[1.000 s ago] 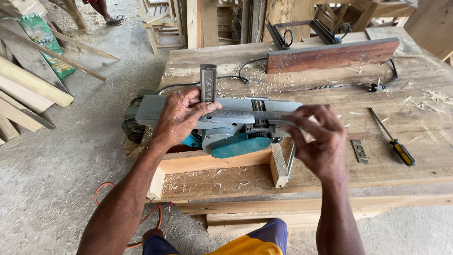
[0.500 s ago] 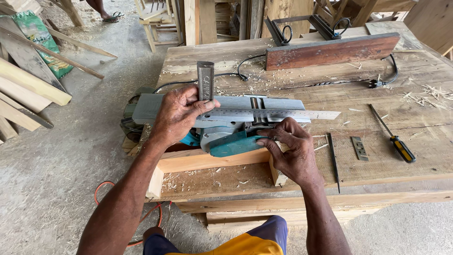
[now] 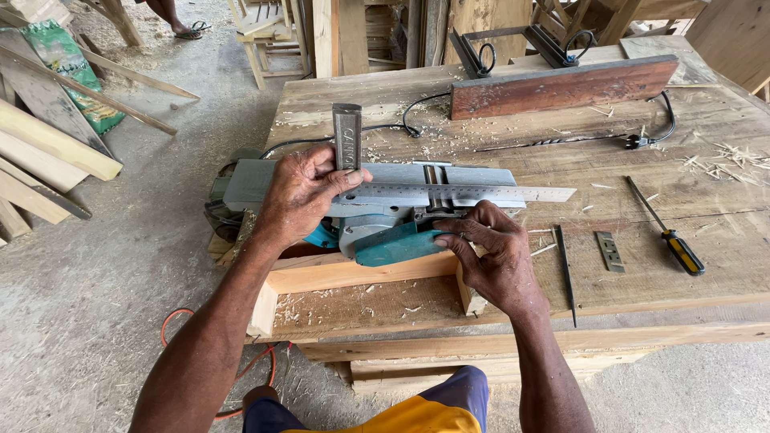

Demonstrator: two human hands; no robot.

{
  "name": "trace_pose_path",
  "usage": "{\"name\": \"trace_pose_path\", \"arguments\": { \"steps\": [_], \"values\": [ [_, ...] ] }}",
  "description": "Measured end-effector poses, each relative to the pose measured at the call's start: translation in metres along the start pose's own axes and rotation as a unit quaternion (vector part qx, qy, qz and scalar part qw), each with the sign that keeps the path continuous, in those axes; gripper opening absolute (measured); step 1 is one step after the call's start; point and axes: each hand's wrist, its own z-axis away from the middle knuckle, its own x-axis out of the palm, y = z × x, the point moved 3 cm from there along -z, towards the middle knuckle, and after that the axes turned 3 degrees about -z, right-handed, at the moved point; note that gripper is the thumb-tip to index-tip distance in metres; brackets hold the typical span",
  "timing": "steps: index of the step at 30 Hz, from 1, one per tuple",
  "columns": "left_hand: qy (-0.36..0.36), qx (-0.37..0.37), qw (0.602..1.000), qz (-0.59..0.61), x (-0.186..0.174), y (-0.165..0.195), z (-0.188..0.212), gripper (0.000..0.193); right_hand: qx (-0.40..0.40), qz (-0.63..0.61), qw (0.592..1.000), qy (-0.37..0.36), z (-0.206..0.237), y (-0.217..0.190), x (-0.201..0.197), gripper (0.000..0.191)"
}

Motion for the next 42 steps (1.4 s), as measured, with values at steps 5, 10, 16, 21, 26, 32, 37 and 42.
{"name": "trace_pose_path", "arguments": {
  "steps": [5,10,16,21,26,32,37,42],
  "values": [
    [0.000,-0.002,1.000,0.014,-0.002,0.003,0.001,0.018,-0.018,0.021,0.999,0.018,-0.001,-0.005,-0.001,0.022],
    [0.001,-0.003,1.000,-0.017,-0.004,0.002,0.003,0.017,-0.013,0.004,1.000,0.021,-0.001,-0.009,0.000,0.021],
    [-0.003,0.013,1.000,0.020,-0.004,0.002,0.007,0.018,-0.018,0.019,1.000,0.000,0.003,-0.013,0.000,0.020],
    [0.000,0.008,1.000,-0.006,-0.005,0.003,0.007,0.017,-0.033,-0.005,0.999,0.013,0.002,-0.017,-0.002,0.016],
    [-0.009,0.005,1.000,0.006,-0.012,0.001,0.009,0.017,-0.014,-0.002,1.000,0.003,0.002,-0.021,0.003,0.017],
    [-0.010,0.007,1.000,0.014,-0.015,0.000,0.009,0.013,0.018,-0.022,1.000,0.005,0.002,-0.024,0.006,0.016],
    [-0.014,0.019,0.998,0.063,-0.016,-0.002,0.007,0.013,-0.002,-0.015,1.000,0.014,0.003,-0.026,0.006,0.012],
    [0.009,0.014,0.998,0.061,-0.023,-0.011,-0.013,0.012,0.001,0.000,1.000,0.016,0.004,-0.025,0.007,0.010]
  ]
}}
